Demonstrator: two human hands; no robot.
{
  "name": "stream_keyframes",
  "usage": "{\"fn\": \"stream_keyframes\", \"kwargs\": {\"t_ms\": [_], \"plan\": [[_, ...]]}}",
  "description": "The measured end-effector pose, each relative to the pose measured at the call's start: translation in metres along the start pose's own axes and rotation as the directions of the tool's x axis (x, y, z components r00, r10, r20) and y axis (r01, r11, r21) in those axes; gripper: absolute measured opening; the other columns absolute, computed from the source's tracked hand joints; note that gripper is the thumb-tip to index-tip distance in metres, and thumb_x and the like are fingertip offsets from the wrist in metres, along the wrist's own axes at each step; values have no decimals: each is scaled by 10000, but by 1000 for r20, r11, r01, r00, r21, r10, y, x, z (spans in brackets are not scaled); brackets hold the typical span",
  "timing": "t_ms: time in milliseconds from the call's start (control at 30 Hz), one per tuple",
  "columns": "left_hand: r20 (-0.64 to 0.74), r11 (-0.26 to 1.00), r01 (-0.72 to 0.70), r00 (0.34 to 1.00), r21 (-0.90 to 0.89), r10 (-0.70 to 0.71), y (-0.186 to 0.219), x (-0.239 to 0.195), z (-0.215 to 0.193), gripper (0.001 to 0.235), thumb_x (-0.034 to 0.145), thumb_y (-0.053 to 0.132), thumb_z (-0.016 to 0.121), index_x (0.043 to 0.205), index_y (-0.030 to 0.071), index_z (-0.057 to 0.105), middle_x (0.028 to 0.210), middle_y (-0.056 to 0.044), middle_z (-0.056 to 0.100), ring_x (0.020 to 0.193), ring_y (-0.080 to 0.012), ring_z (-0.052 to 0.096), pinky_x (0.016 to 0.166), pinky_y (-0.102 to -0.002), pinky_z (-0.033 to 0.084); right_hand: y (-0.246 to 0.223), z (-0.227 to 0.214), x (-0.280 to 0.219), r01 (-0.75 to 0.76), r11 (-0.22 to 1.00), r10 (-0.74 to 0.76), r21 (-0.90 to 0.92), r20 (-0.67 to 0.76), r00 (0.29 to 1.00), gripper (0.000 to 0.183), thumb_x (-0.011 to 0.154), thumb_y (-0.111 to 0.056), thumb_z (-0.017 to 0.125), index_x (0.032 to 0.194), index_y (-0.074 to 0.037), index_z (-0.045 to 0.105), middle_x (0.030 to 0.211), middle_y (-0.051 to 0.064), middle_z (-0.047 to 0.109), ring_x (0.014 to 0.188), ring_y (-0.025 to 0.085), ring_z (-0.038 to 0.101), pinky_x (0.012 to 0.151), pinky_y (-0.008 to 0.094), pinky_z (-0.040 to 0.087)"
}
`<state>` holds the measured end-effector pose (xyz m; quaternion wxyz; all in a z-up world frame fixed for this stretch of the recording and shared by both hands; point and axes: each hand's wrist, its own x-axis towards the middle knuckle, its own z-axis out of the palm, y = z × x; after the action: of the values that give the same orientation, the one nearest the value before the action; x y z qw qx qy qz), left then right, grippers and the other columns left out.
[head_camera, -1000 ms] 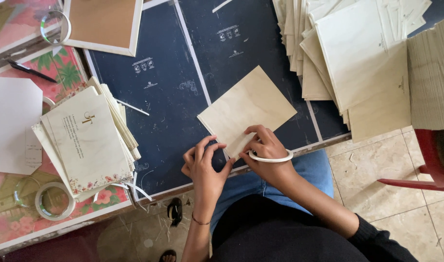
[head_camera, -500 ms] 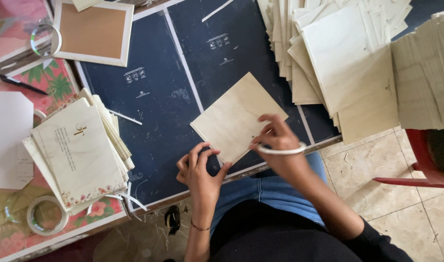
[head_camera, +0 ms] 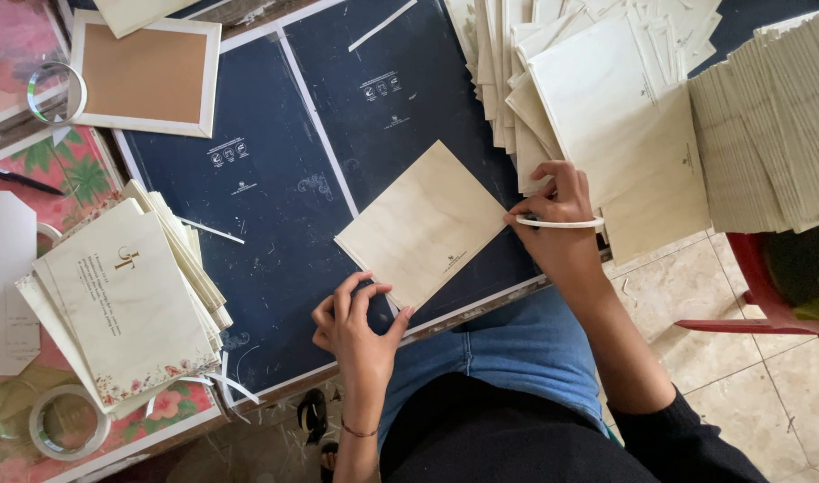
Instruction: Applying strips of double-sided tape to the back of printed cards and stacking them.
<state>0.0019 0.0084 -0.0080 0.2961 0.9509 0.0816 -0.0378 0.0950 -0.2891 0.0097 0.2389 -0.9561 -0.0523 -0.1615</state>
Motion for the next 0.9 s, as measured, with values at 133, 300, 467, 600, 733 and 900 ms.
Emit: {"fn": "stream_keyframes", "kwargs": {"t_ms": [133,300,467,600,733,900], "plan": [[0,1000,-5,1000,-16,5,1,1,-2,393,852,410,931,1164,286,726,1455,135,541,1301,-297,374,1019,-583,313,-5,3,-3,45,995,-47,-92,-26,999,211,753,-114,992,793,-96,786,1224,44,527,1026,256,542,885,386,580],[-102,999,-40,994,10,41,0,19,-17,420,865,356,927,1204,239,708,1430,48,508,1196,-316,397,969,-575,355,-16,-7,-18,188,945,-154,-267,143,978,237,817,-162,892,777,-127,661,1163,34,526,1089,293,554,879,381,523],[-251,997,-35,967,62,49,12,26,8,489,854,334,928,1267,243,681,1412,-21,478,1152,-319,433,904,-539,387,-23,27,-68,241,961,-184,-132,340,922,155,693,-195,856,770,-150,730,1067,32,615,1009,300,642,751,423,556],[-214,987,-137,965,86,153,35,2,29,400,938,442,842,1269,287,680,1409,5,468,1147,-272,419,904,-477,316,-52,50,-88,170,982,-188,83,310,932,139,777,-164,816,836,-100,706,1043,66,638,905,334,705,742,436,577],[-230,984,-144,959,106,165,23,2,22,316,979,476,783,1236,320,687,1398,68,517,1182,-265,427,909,-474,302,-97,42,-87,106,962,-169,252,245,955,107,894,-134,804,912,-93,707,1118,75,658,926,330,758,816,371,607],[-187,979,-203,961,28,204,15,8,0,151,1041,405,782,1067,265,731,1270,139,655,1241,-243,465,1002,-518,279,-101,34,-92,190,907,-245,376,104,964,487,889,-288,884,1335,-127,775,1397,134,661,1050,277,796,934,404,651]]}}
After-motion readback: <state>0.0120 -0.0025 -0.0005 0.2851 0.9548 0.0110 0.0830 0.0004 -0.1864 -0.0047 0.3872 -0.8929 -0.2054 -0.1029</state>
